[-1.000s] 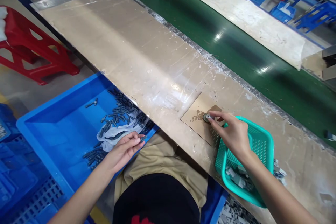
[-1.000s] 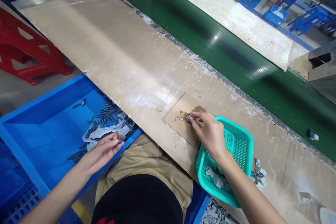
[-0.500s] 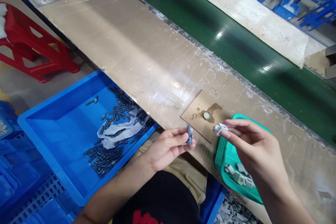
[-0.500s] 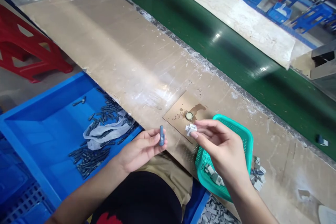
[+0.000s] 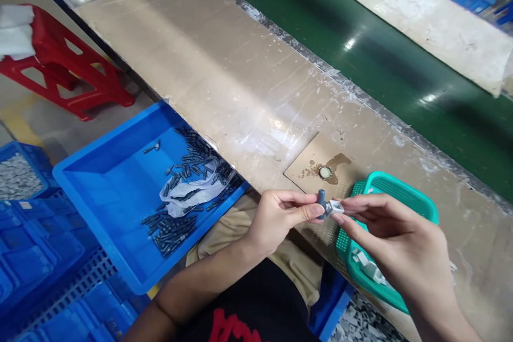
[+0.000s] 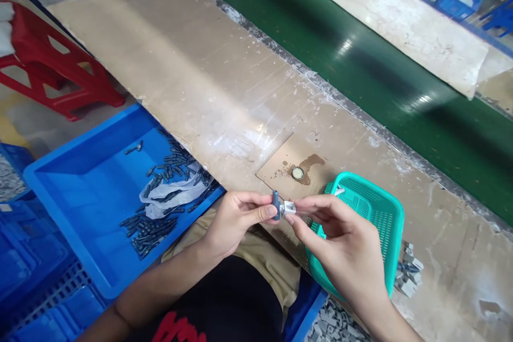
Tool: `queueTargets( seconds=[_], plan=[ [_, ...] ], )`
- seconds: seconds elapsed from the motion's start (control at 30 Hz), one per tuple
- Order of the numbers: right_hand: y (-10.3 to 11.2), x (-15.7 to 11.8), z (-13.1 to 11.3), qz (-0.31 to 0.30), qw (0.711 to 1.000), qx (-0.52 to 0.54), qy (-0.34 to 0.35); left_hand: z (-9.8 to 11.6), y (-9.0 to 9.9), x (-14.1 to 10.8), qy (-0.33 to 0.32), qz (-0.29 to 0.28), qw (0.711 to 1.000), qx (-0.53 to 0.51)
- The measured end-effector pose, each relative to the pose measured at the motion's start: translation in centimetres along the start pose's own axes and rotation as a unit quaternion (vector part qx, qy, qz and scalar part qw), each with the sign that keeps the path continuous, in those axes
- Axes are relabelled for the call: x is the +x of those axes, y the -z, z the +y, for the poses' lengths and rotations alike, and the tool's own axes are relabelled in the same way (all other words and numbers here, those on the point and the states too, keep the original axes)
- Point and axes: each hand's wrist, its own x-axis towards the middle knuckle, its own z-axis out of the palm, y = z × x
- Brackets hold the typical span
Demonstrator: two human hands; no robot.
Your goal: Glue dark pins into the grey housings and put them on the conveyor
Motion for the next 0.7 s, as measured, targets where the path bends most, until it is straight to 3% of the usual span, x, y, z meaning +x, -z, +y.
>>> queueTargets(
  seconds=[0.27, 0.43, 0.7],
  plan=[
    [0.4, 0.6, 0.3, -0.041, 0.998, 0.043, -0.022, 1.6, -0.3, 0.2, -0.066, -0.055, 0.984, 0.159],
    [0.5, 0.9, 1.5, -0.041, 0.992, 0.095, -0.072, 1.3, -0.2, 0.9, -0.085, -0.076, 0.979, 0.168],
    [-0.1, 2.3, 2.3, -0.018, 0.995, 0.073, -0.07, 1.2, -0.2, 2.5, -0.107, -0.056, 0.967, 0.223]
  ],
)
